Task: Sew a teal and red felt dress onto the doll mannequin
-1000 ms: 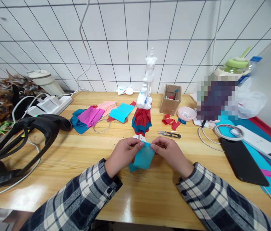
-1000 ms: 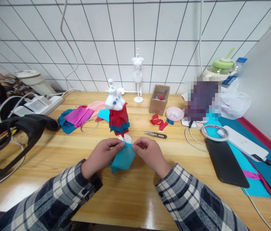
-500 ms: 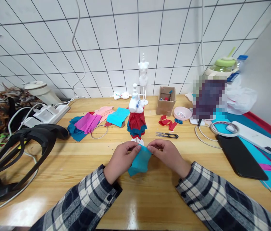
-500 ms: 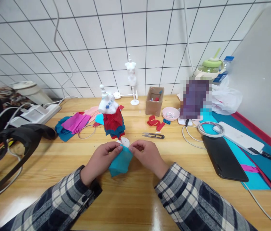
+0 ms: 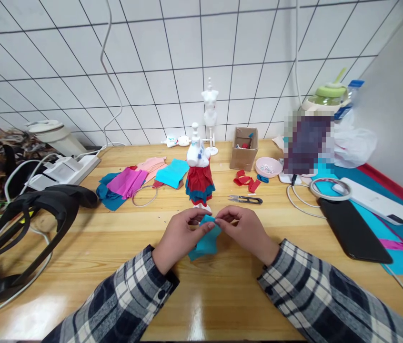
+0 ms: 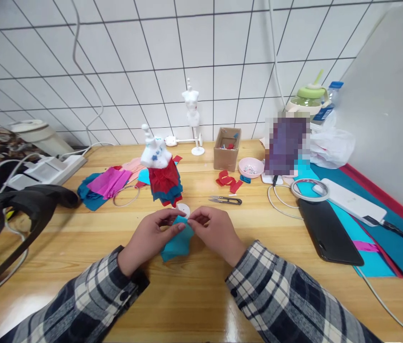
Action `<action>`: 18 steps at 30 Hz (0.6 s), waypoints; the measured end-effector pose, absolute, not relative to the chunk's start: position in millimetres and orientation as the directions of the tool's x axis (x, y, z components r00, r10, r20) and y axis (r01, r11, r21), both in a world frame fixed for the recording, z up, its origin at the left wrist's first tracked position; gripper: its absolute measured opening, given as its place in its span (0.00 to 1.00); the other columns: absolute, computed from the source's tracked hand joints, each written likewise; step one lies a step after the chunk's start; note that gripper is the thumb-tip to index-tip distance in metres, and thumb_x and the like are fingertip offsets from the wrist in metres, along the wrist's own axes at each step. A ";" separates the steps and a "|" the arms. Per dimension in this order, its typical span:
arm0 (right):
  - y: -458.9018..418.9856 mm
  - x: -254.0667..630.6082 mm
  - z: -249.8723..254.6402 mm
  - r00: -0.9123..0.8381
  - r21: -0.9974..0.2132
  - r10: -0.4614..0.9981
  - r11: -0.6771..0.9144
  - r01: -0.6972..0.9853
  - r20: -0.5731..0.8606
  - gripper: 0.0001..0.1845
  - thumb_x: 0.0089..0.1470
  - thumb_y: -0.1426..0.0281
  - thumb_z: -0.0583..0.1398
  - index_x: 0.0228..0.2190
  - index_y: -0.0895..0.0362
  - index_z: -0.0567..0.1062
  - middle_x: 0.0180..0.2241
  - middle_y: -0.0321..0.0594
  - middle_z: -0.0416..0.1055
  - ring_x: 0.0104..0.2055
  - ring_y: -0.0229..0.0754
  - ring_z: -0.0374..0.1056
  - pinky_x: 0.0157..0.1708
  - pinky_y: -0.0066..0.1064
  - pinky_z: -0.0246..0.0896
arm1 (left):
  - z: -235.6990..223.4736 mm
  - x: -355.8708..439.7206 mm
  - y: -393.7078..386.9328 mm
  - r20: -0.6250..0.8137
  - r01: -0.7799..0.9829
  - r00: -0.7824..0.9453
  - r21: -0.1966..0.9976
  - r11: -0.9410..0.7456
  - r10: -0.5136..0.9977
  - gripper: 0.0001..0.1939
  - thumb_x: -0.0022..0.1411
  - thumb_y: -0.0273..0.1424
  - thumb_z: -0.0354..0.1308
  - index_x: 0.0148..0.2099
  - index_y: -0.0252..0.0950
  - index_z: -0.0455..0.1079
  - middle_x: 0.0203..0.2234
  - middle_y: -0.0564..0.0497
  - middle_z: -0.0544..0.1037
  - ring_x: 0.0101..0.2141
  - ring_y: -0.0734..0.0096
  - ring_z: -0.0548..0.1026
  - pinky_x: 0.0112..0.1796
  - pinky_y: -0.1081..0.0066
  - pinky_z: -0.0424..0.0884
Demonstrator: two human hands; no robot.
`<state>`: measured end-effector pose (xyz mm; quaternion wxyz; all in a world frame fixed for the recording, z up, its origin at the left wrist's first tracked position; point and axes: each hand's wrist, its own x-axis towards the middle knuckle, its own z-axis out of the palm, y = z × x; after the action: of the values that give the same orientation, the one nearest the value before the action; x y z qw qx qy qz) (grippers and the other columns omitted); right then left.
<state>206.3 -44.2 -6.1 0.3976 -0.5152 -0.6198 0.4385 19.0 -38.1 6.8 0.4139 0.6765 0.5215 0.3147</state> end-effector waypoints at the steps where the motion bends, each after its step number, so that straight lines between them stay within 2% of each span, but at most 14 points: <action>1: -44.8 205.9 -5.9 -0.157 -0.952 0.987 0.090 0.294 0.045 0.04 0.50 0.68 0.62 0.29 0.55 0.77 0.27 0.36 0.76 0.29 0.38 0.71 0.28 0.28 0.66 | 6.8 19.0 -37.8 -0.001 0.457 0.260 0.881 -0.122 0.966 0.15 0.56 0.40 0.62 0.42 0.36 0.76 0.34 0.48 0.81 0.35 0.65 0.77 0.38 0.70 0.72; 3: -45.6 205.7 -5.6 -0.167 -0.947 0.985 0.096 0.305 0.046 0.05 0.49 0.68 0.63 0.31 0.55 0.77 0.28 0.36 0.76 0.30 0.38 0.71 0.29 0.27 0.67 | 7.5 18.9 -37.4 0.004 0.468 0.261 0.874 -0.130 0.965 0.12 0.58 0.39 0.60 0.37 0.35 0.76 0.31 0.49 0.81 0.34 0.66 0.77 0.37 0.70 0.72; 7: -45.5 206.9 -5.7 -0.201 -0.944 0.979 0.105 0.314 0.043 0.10 0.51 0.67 0.63 0.36 0.55 0.78 0.31 0.37 0.77 0.33 0.39 0.72 0.29 0.27 0.67 | 11.4 18.9 -36.9 -0.030 0.440 0.255 0.894 -0.089 0.966 0.13 0.59 0.40 0.59 0.37 0.35 0.77 0.31 0.49 0.81 0.32 0.67 0.77 0.34 0.72 0.71; 13: -42.3 208.2 -5.3 -0.224 -0.949 0.974 0.097 0.300 0.028 0.06 0.53 0.69 0.61 0.30 0.56 0.79 0.29 0.37 0.78 0.31 0.38 0.72 0.32 0.29 0.67 | 12.6 16.4 -35.7 -0.023 0.486 0.262 0.867 -0.111 0.965 0.13 0.60 0.40 0.59 0.34 0.35 0.76 0.29 0.51 0.80 0.31 0.68 0.76 0.33 0.73 0.70; 18: -40.7 211.2 -3.7 -0.242 -0.949 0.970 0.113 0.293 0.041 0.05 0.52 0.69 0.62 0.30 0.56 0.78 0.29 0.37 0.77 0.31 0.39 0.72 0.32 0.29 0.67 | 11.3 14.3 -35.6 0.015 0.517 0.257 0.843 -0.151 0.966 0.12 0.59 0.39 0.59 0.35 0.37 0.77 0.29 0.52 0.81 0.32 0.69 0.76 0.35 0.73 0.70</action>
<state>211.2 -40.7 -3.7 0.3740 -0.4892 -0.6453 0.4521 14.3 -35.6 11.3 0.3769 0.6974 0.5317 0.2981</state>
